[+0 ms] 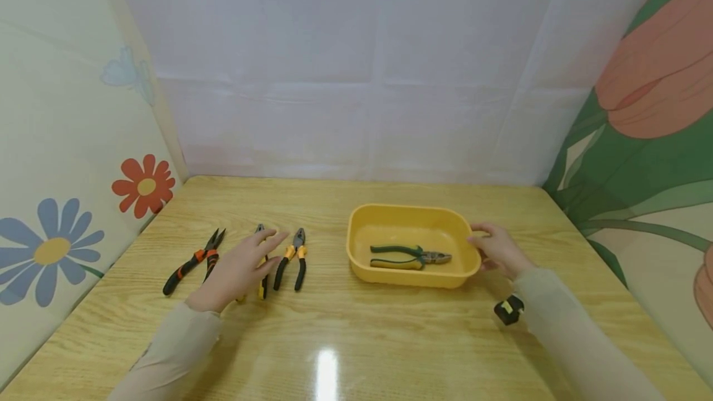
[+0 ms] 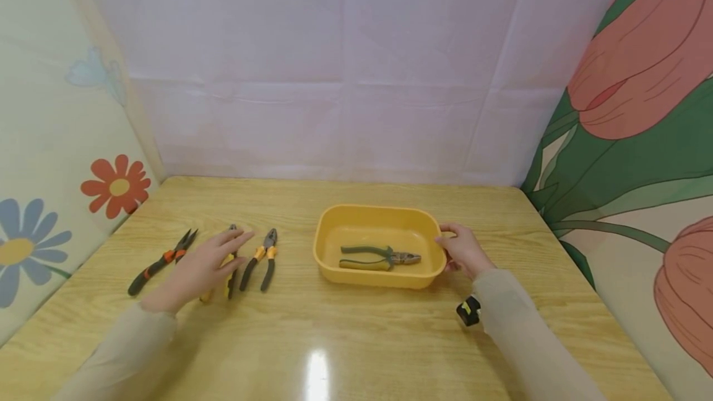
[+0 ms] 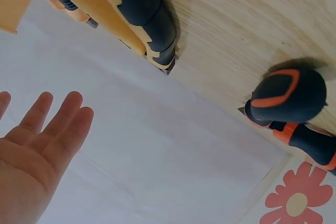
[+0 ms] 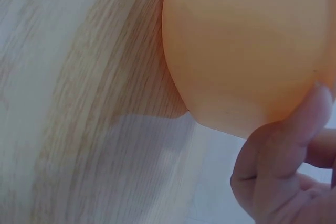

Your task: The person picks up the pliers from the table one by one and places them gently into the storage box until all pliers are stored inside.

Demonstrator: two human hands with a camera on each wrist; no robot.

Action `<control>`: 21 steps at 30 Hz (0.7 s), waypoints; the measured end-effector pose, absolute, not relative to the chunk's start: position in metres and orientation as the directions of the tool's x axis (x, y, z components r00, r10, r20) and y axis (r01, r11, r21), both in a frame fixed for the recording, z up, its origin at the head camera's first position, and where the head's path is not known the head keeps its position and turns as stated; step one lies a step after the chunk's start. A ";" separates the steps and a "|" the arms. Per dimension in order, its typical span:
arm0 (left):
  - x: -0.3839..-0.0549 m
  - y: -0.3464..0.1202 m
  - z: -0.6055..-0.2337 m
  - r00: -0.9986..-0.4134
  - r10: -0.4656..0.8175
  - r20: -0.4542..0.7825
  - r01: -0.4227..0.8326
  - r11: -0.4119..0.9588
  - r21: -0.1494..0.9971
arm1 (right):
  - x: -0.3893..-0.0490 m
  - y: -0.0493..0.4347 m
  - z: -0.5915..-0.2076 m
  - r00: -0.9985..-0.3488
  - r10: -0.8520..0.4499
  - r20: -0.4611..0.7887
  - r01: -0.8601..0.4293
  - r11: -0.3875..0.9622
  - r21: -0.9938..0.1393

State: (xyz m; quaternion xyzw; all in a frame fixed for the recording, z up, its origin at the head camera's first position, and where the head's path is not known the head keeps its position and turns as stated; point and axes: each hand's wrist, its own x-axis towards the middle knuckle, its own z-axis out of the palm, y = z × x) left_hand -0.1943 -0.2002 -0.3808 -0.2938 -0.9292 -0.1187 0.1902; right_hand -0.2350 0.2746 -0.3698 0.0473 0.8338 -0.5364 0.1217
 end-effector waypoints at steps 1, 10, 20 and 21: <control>-0.194 -0.201 -0.381 -0.755 0.501 0.422 0.589 0.802 0.102 | -0.235 0.274 -0.370 -0.966 -0.054 -0.253 0.208 0.419 -0.884; -0.193 -0.212 -0.384 -0.801 0.459 0.384 0.534 0.838 0.114 | -0.236 0.275 -0.372 -0.968 -0.048 -0.246 0.204 0.418 -0.885; -0.190 -0.226 -0.386 -0.762 0.462 0.453 0.549 0.832 0.076 | -0.236 0.275 -0.373 -0.970 -0.049 -0.238 0.196 0.420 -0.886; -0.191 -0.227 -0.387 -0.759 0.463 0.457 0.550 0.832 0.071 | -0.236 0.275 -0.373 -0.970 -0.050 -0.237 0.195 0.421 -0.886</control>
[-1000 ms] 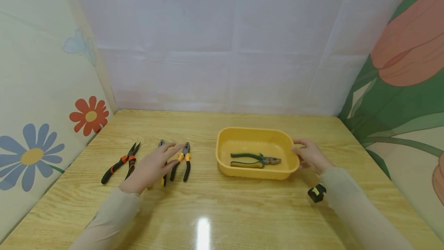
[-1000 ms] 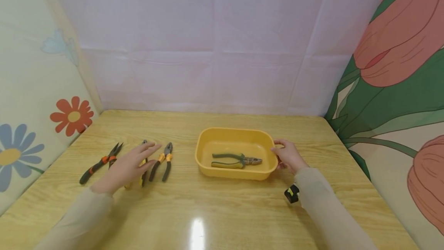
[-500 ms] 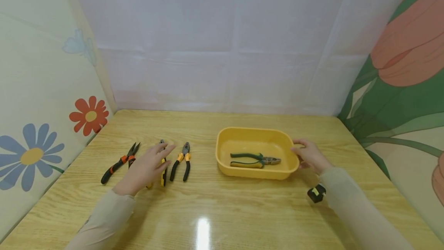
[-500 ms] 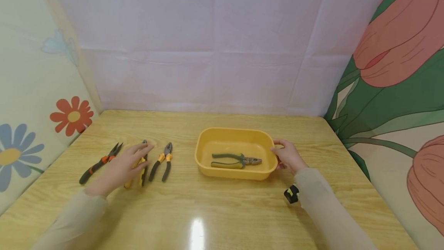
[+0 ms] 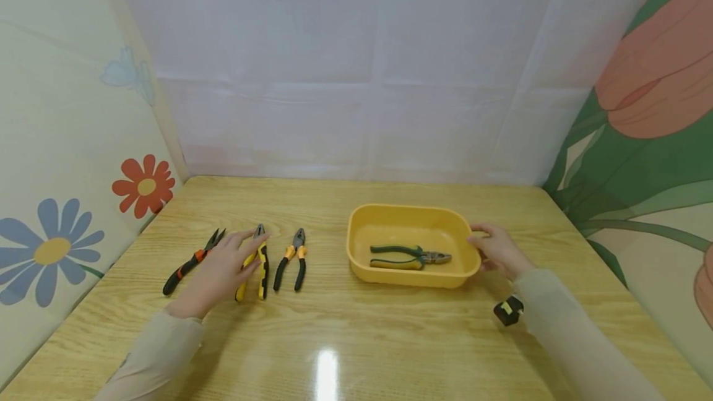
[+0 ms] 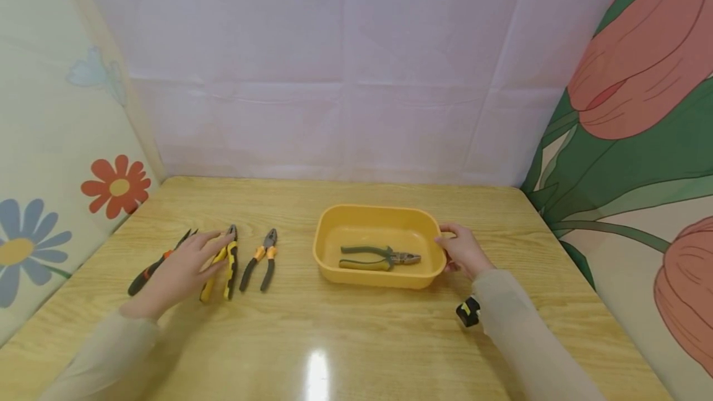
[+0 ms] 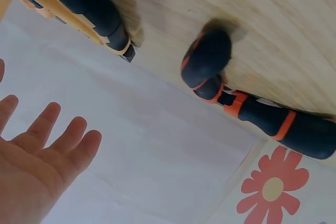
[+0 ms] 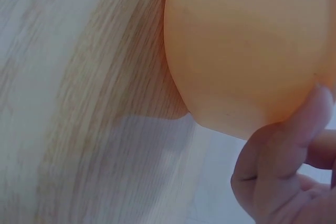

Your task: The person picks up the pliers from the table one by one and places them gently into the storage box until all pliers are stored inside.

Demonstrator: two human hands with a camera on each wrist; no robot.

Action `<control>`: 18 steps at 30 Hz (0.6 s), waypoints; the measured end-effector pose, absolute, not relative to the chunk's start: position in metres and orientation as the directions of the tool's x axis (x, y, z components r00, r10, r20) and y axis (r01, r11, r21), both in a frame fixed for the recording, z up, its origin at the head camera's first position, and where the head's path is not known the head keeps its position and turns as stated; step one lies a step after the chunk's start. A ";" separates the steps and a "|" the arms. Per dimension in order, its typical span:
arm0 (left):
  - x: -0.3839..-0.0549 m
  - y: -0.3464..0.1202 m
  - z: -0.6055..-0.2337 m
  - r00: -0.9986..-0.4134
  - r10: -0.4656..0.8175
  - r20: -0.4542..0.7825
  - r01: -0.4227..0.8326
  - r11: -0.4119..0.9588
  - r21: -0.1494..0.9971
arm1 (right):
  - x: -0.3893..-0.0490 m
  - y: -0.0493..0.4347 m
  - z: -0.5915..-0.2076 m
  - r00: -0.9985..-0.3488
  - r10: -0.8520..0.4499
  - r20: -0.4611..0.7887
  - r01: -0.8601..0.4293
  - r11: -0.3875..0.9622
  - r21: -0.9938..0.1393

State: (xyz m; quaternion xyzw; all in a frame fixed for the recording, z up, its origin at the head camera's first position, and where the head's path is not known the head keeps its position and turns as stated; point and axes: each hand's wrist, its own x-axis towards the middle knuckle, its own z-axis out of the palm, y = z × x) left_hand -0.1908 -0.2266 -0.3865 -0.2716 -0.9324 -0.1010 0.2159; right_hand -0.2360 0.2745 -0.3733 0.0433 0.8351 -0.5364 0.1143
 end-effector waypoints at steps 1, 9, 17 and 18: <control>-0.190 -0.228 -0.387 -0.759 0.461 0.460 0.549 0.833 0.072 | -0.236 0.274 -0.373 -0.970 -0.050 -0.237 0.195 0.421 -0.886; -0.184 -0.239 -0.386 -0.849 0.375 0.373 0.449 0.883 0.135 | -0.236 0.274 -0.373 -0.971 -0.047 -0.235 0.195 0.419 -0.887; -0.183 -0.247 -0.388 -0.876 0.340 0.341 0.405 0.904 0.137 | -0.235 0.274 -0.372 -0.969 -0.044 -0.244 0.203 0.425 -0.882; -0.182 -0.248 -0.388 -0.880 0.334 0.336 0.398 0.907 0.141 | -0.235 0.274 -0.373 -0.969 -0.043 -0.245 0.204 0.426 -0.881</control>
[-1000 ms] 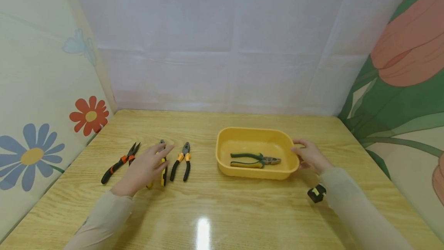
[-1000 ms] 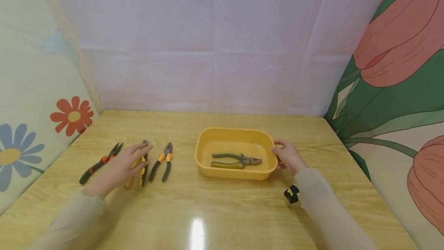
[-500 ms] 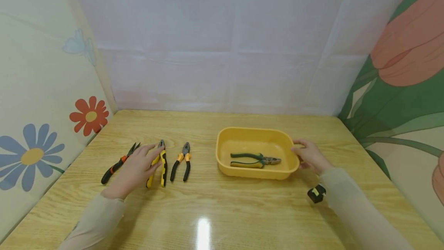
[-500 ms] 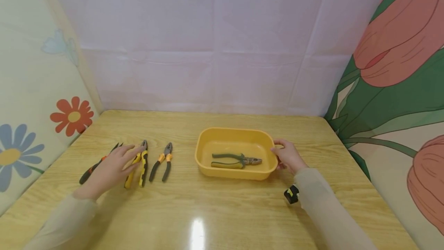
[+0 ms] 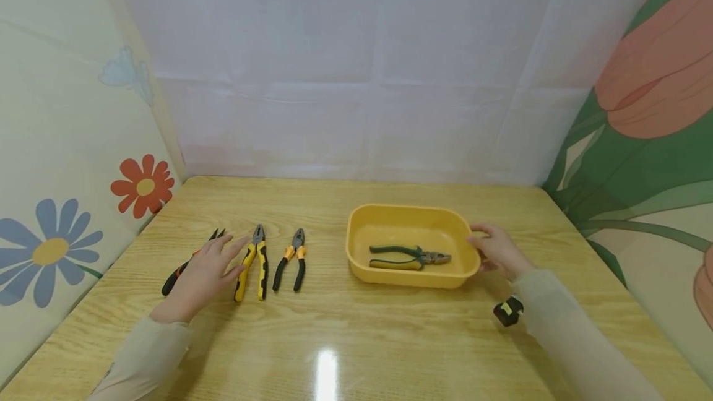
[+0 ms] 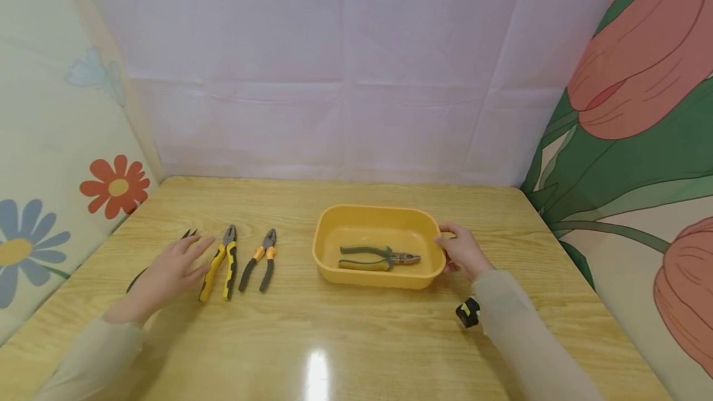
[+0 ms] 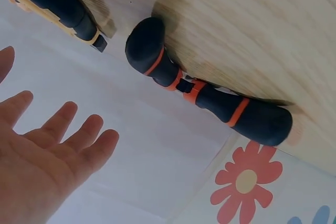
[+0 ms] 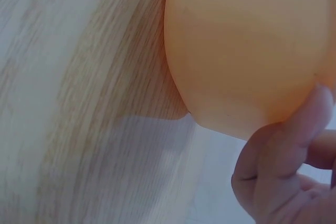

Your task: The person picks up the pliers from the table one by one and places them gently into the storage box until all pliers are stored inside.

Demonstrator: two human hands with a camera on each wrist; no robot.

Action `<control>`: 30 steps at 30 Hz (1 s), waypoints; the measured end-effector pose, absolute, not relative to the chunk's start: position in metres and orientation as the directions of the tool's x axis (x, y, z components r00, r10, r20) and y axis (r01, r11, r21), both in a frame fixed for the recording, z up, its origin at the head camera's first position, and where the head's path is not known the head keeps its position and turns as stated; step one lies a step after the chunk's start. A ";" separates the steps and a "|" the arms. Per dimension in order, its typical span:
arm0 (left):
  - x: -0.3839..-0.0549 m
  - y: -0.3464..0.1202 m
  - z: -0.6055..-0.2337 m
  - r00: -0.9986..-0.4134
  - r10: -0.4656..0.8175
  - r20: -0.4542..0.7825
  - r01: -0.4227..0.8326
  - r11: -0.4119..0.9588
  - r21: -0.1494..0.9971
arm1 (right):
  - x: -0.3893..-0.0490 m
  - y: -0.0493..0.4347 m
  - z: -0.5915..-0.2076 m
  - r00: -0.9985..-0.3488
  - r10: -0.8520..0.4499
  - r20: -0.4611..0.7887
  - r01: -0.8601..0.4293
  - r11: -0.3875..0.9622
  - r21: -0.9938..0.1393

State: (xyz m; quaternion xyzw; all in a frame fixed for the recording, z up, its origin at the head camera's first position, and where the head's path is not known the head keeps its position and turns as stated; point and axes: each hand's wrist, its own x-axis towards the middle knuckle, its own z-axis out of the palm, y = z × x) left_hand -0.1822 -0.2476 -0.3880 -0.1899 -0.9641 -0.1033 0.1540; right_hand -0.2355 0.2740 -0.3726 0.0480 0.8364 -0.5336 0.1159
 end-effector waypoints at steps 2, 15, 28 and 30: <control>-0.181 -0.250 -0.388 -0.888 0.322 0.329 0.384 0.912 0.146 | -0.235 0.274 -0.373 -0.969 -0.044 -0.244 0.203 0.426 -0.882; -0.180 -0.264 -0.392 -0.929 0.248 0.276 0.302 0.937 0.174 | -0.236 0.274 -0.374 -0.969 -0.043 -0.245 0.205 0.420 -0.884; -0.183 -0.272 -0.396 -0.982 0.155 0.107 0.174 0.963 0.205 | -0.237 0.273 -0.374 -0.968 -0.031 -0.249 0.211 0.431 -0.877; -0.183 -0.273 -0.395 -0.986 0.151 0.073 0.164 0.961 0.221 | -0.236 0.274 -0.374 -0.968 -0.033 -0.248 0.211 0.429 -0.878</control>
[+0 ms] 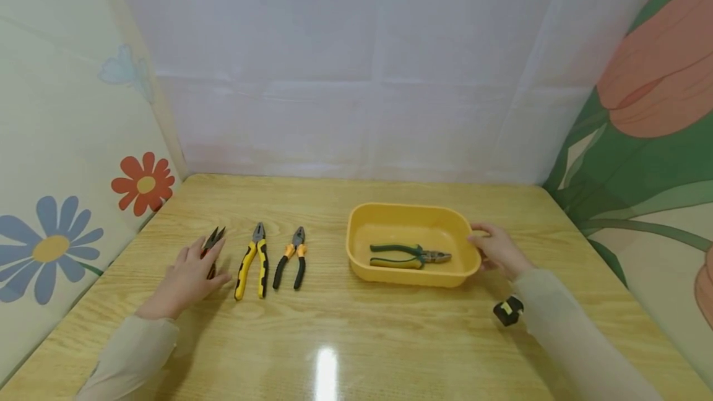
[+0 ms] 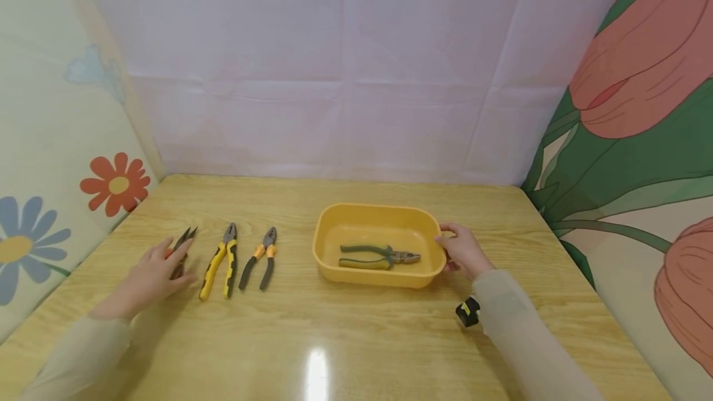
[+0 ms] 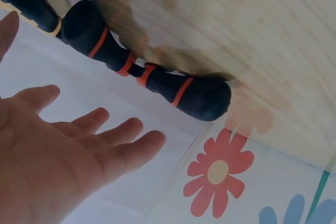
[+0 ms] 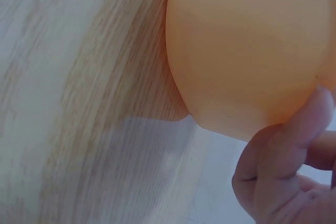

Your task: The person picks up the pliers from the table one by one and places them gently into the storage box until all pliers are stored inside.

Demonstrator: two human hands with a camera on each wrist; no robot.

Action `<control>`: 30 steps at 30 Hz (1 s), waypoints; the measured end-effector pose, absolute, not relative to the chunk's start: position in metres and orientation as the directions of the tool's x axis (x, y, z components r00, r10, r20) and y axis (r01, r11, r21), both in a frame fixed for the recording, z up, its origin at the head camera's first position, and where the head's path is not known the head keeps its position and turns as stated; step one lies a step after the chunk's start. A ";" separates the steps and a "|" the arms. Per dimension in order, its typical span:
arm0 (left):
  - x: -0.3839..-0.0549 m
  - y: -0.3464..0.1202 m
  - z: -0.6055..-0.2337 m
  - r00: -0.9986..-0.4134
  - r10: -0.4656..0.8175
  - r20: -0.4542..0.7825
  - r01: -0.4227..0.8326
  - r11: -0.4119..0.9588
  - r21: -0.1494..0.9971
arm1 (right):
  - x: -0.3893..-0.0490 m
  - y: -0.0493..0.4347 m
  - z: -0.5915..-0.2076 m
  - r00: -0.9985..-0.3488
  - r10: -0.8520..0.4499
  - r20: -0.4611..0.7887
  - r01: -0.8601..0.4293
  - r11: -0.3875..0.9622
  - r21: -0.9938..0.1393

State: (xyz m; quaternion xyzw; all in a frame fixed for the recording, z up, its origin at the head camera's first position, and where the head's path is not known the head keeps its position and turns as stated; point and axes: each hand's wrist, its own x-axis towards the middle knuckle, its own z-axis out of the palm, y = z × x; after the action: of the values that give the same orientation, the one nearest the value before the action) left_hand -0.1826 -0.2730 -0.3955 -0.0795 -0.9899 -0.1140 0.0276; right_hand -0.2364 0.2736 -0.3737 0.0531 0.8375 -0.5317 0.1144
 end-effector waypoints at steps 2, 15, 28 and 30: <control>-0.182 -0.274 -0.396 -0.989 0.144 0.033 0.147 0.960 0.240 | -0.236 0.274 -0.374 -0.968 -0.036 -0.248 0.210 0.422 -0.882; -0.190 -0.285 -0.395 -0.980 0.030 -0.195 -0.015 0.975 0.223 | -0.235 0.273 -0.374 -0.968 -0.034 -0.247 0.214 0.398 -0.892; -0.195 -0.285 -0.393 -0.980 0.070 -0.186 0.037 0.984 0.174 | -0.235 0.273 -0.374 -0.969 -0.031 -0.244 0.212 0.398 -0.893; -0.196 -0.285 -0.393 -0.981 0.070 -0.182 0.038 0.984 0.173 | -0.235 0.273 -0.374 -0.968 -0.031 -0.248 0.216 0.395 -0.893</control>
State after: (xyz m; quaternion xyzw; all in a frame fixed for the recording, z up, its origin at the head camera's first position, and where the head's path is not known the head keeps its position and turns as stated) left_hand -0.1959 -0.2854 -0.3934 -0.0274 -0.9916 -0.0844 -0.0940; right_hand -0.2346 0.2729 -0.3737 0.0558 0.8274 -0.5473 0.1127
